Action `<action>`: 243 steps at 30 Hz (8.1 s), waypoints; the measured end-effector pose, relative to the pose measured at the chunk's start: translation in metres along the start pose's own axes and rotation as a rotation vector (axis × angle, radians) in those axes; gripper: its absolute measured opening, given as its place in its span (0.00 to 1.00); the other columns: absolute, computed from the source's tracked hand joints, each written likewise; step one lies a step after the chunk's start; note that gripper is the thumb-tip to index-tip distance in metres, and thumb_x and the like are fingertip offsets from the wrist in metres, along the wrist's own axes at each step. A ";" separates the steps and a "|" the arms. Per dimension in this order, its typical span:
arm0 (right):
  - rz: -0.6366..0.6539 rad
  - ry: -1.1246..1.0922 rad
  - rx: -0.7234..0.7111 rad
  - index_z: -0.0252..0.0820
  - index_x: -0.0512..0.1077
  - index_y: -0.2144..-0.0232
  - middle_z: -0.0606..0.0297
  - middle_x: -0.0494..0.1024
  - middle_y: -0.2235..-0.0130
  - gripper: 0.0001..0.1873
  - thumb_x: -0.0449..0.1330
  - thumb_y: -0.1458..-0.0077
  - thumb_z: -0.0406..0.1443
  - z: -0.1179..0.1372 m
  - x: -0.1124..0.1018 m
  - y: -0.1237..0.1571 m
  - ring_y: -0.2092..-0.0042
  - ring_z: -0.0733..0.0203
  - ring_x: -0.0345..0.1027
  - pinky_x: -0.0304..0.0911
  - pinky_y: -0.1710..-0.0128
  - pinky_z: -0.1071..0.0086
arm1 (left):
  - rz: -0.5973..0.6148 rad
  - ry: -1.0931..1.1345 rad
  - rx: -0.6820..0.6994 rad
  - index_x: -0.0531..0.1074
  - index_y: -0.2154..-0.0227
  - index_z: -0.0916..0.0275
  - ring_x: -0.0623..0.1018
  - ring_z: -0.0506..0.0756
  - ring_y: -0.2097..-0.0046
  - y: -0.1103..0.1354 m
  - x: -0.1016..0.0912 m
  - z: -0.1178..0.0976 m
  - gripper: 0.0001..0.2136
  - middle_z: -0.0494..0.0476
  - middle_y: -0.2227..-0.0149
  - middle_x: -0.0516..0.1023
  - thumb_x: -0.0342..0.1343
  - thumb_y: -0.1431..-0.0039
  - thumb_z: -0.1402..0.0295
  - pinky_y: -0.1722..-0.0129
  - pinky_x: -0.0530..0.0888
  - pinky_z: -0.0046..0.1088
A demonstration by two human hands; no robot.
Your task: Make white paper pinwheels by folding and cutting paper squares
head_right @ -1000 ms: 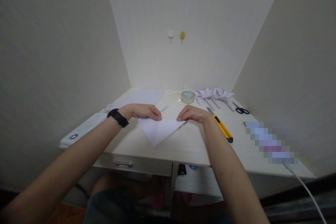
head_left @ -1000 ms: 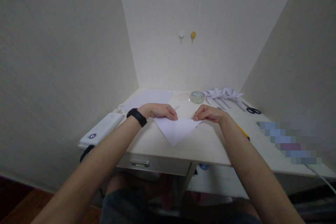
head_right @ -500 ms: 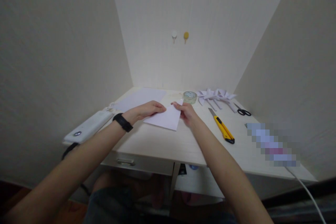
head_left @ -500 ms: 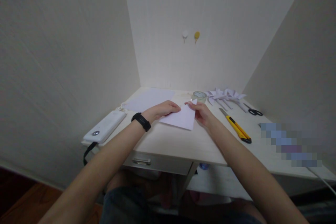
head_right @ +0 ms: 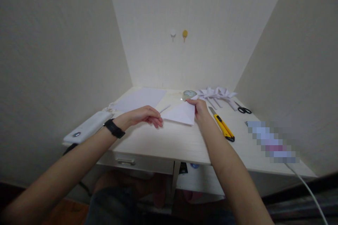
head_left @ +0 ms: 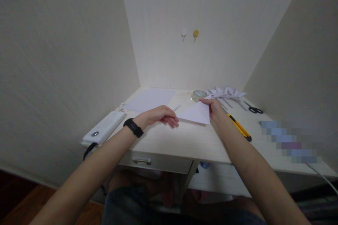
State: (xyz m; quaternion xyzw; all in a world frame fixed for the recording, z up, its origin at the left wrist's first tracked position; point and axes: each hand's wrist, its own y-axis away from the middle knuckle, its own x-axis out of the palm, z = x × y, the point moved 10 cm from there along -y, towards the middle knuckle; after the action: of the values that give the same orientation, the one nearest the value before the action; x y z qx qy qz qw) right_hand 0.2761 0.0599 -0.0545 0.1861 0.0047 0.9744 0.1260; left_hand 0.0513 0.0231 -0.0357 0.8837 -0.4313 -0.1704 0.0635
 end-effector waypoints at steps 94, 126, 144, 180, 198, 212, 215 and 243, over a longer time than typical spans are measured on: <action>0.046 0.209 -0.114 0.38 0.76 0.64 0.64 0.80 0.69 0.18 0.70 0.63 0.29 -0.007 0.006 0.017 0.74 0.65 0.73 0.73 0.76 0.74 | -0.513 0.763 0.389 0.73 0.57 0.69 0.81 0.60 0.61 -0.056 -0.039 0.008 0.18 0.67 0.58 0.81 0.59 0.55 0.79 0.62 0.78 0.36; -0.054 0.070 -0.168 0.37 0.75 0.75 0.63 0.80 0.70 0.16 0.76 0.66 0.37 0.008 -0.051 0.059 0.66 0.61 0.76 0.76 0.57 0.68 | -0.334 0.302 0.265 0.76 0.72 0.69 0.81 0.55 0.71 -0.054 -0.030 0.003 0.11 0.63 0.71 0.79 0.70 0.53 0.67 0.74 0.77 0.26; -0.145 0.313 0.062 0.43 0.63 0.71 0.68 0.75 0.76 0.17 0.67 0.60 0.25 -0.015 -0.060 0.067 0.76 0.62 0.73 0.73 0.75 0.70 | -0.306 0.470 0.233 0.74 0.71 0.68 0.79 0.52 0.70 -0.059 -0.020 0.014 0.14 0.56 0.73 0.77 0.71 0.60 0.79 0.60 0.80 0.34; 0.394 1.770 -0.488 0.31 0.48 0.32 0.48 0.49 0.31 0.43 0.34 0.35 0.56 -0.044 0.029 0.117 0.30 0.43 0.39 0.41 0.33 0.47 | -0.186 -1.282 0.382 0.53 0.34 0.71 0.53 0.65 0.31 -0.039 0.081 0.001 0.28 0.72 0.32 0.52 0.30 0.29 0.59 0.36 0.53 0.47; 0.382 1.695 -0.492 0.42 0.56 0.34 0.59 0.55 0.32 0.34 0.39 0.33 0.52 -0.029 0.001 0.149 0.31 0.45 0.43 0.43 0.33 0.45 | -0.168 -1.286 0.433 0.54 0.33 0.61 0.53 0.63 0.31 -0.013 0.068 0.011 0.27 0.66 0.31 0.51 0.31 0.29 0.56 0.36 0.53 0.45; 0.170 1.661 -0.616 0.30 0.66 0.41 0.48 0.65 0.37 0.29 0.44 0.33 0.44 -0.014 -0.025 0.173 0.35 0.50 0.56 0.52 0.34 0.53 | -0.268 -1.172 0.421 0.60 0.37 0.69 0.56 0.57 0.32 0.032 0.055 0.013 0.27 0.66 0.33 0.57 0.35 0.29 0.56 0.34 0.54 0.36; 0.154 1.670 -0.611 0.29 0.67 0.41 0.48 0.66 0.38 0.29 0.43 0.33 0.43 -0.012 -0.027 0.176 0.35 0.49 0.57 0.52 0.34 0.53 | -0.296 -1.159 0.413 0.62 0.38 0.71 0.58 0.57 0.32 0.040 0.048 0.013 0.28 0.67 0.34 0.59 0.36 0.30 0.55 0.34 0.55 0.34; -0.349 1.881 -0.426 0.31 0.73 0.51 0.42 0.78 0.55 0.26 0.49 0.38 0.46 0.057 -0.092 0.119 0.52 0.42 0.71 0.61 0.49 0.53 | -0.710 -0.980 0.701 0.67 0.44 0.61 0.68 0.60 0.42 0.023 0.071 -0.065 0.17 0.64 0.45 0.70 0.43 0.32 0.66 0.41 0.65 0.44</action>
State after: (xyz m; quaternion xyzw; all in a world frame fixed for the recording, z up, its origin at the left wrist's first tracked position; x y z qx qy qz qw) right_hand 0.3506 -0.0802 -0.0286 -0.6964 -0.0455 0.6733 0.2442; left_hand 0.0984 -0.0492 0.0135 0.7609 -0.1251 -0.4108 -0.4865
